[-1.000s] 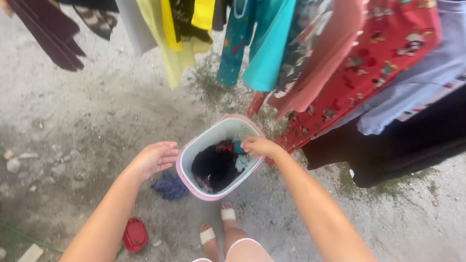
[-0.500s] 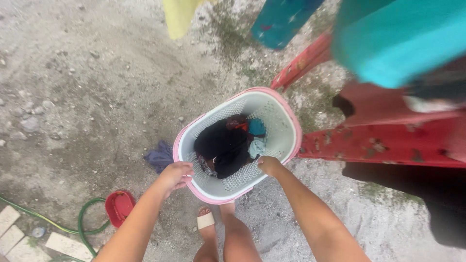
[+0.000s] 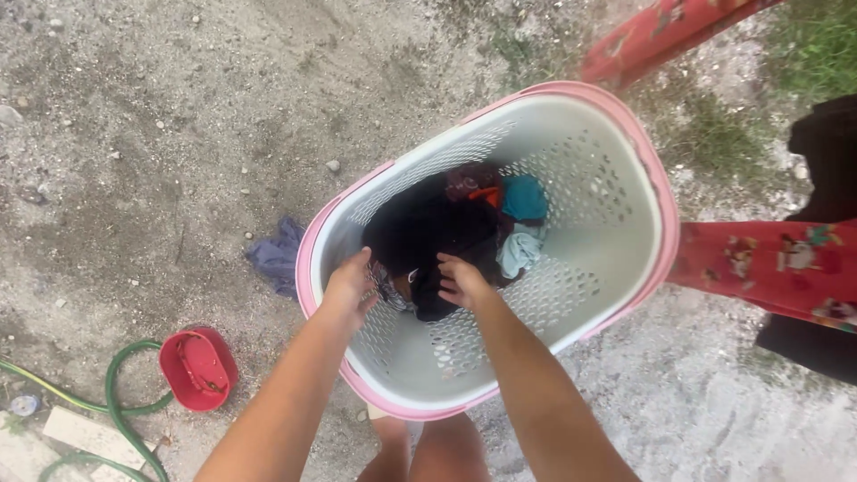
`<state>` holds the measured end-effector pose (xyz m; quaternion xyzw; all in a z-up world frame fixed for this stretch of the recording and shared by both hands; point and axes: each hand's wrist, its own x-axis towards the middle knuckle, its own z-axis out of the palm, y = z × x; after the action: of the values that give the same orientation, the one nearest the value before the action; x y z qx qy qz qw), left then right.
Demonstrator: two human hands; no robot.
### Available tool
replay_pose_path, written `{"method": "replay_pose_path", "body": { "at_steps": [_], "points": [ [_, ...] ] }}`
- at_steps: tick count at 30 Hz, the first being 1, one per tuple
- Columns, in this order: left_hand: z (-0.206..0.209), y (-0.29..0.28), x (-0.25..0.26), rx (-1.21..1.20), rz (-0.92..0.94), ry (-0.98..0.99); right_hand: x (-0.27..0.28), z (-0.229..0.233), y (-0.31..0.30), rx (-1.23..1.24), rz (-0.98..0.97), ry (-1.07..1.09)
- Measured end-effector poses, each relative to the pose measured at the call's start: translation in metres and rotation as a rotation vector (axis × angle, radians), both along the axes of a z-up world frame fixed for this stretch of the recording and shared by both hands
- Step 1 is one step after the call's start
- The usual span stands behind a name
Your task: Hanging wet laundry on a clothesline using hangers and clothespins.
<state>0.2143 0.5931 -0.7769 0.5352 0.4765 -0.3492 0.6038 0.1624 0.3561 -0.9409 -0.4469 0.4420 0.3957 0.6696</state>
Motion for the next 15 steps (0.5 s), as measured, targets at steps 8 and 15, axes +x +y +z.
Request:
{"method": "replay_pose_path", "body": {
  "at_steps": [8, 15],
  "points": [
    [-0.021, -0.002, -0.016, 0.017, -0.095, -0.029, 0.014, -0.062, 0.033, 0.076, -0.433, -0.031],
    [0.007, -0.011, -0.029, 0.282, -0.552, -0.184, 0.046, 0.113, 0.067, 0.286, -0.396, -0.193]
  ]
}}
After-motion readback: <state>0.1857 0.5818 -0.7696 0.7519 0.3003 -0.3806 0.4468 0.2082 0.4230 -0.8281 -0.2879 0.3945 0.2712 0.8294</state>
